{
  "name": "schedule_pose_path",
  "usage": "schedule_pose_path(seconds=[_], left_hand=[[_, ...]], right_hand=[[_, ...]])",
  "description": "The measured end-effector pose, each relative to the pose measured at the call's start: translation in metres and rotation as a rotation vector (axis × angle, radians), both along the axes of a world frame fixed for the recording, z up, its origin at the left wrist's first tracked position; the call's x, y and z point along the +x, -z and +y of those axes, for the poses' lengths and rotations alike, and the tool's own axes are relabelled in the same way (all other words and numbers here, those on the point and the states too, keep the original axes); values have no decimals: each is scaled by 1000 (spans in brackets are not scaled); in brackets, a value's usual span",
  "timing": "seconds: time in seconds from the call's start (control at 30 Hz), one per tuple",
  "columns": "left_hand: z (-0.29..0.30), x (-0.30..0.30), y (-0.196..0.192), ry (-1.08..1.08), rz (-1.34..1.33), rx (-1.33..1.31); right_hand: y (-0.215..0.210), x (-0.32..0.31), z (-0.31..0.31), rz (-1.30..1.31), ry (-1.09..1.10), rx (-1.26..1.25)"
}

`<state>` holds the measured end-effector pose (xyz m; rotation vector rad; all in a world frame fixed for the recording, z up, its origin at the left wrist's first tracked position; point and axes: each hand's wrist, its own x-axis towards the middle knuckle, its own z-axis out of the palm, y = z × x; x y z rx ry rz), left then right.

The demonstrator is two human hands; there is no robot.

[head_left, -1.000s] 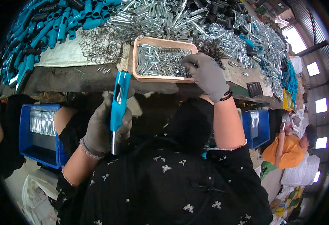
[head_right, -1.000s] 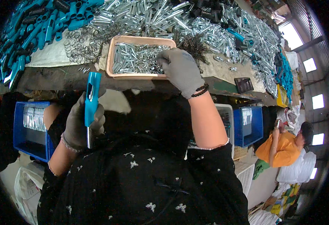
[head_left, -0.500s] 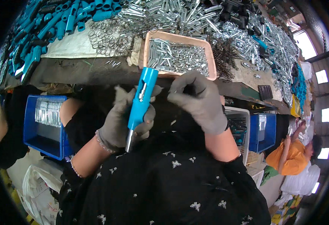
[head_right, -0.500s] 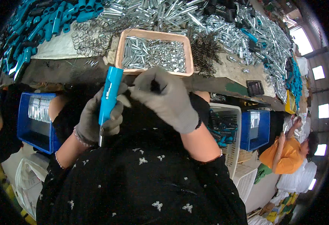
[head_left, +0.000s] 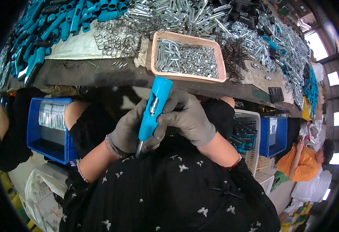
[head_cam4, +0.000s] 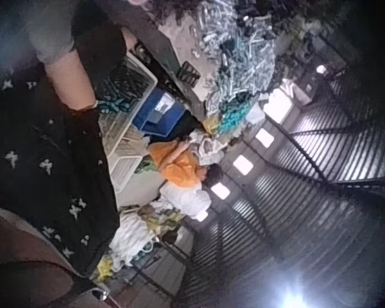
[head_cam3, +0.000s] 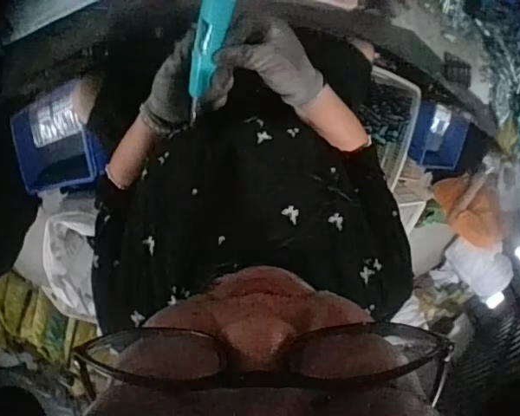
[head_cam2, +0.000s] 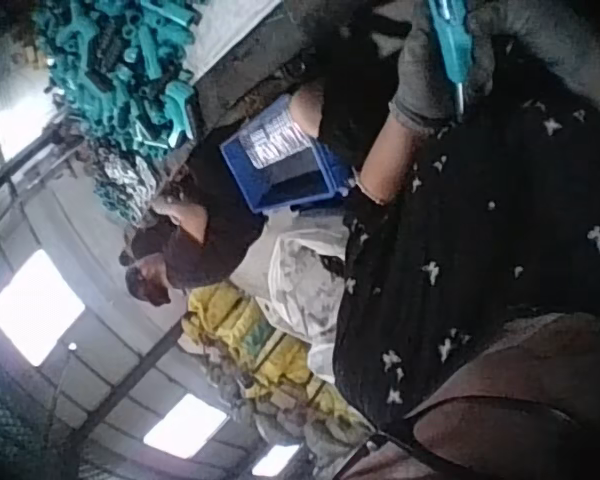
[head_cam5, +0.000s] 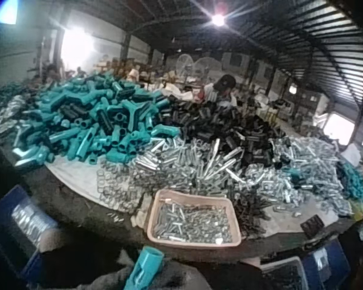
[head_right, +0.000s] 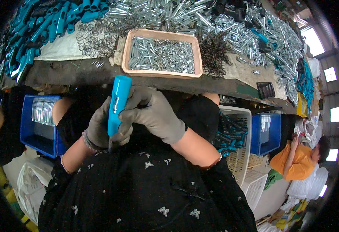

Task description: Assemble mechanical handles by inserting metal cores into plastic sleeves and adding springs and pins.

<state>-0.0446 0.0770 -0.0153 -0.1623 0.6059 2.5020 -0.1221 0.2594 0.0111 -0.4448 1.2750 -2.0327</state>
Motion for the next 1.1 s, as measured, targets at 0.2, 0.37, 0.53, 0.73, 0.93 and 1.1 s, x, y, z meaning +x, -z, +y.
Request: schedule_pose_path(seconds=[0.2, 0.37, 0.53, 0.73, 0.93, 1.1], left_hand=[[-4, -1, -20, 157, 202, -88], [-10, -20, -35, -322, 255, -191], [-7, -39, -41, -513, 297, -406], [-42, -19, -25, -714, 150, -233], [-36, 3, -10, -284, -12, -318], [-39, -6, -17, -227, 155, -392]], right_hand=[[-5, -1, -13, 25, -159, -47], [6, -3, -17, 321, -550, 279], [0, 16, -41, 788, -153, 591], [-49, -127, 10, 1814, 293, 524], [-126, -360, 50, 1198, 912, 1136], [-108, -430, 25, 1167, 520, 1577]])
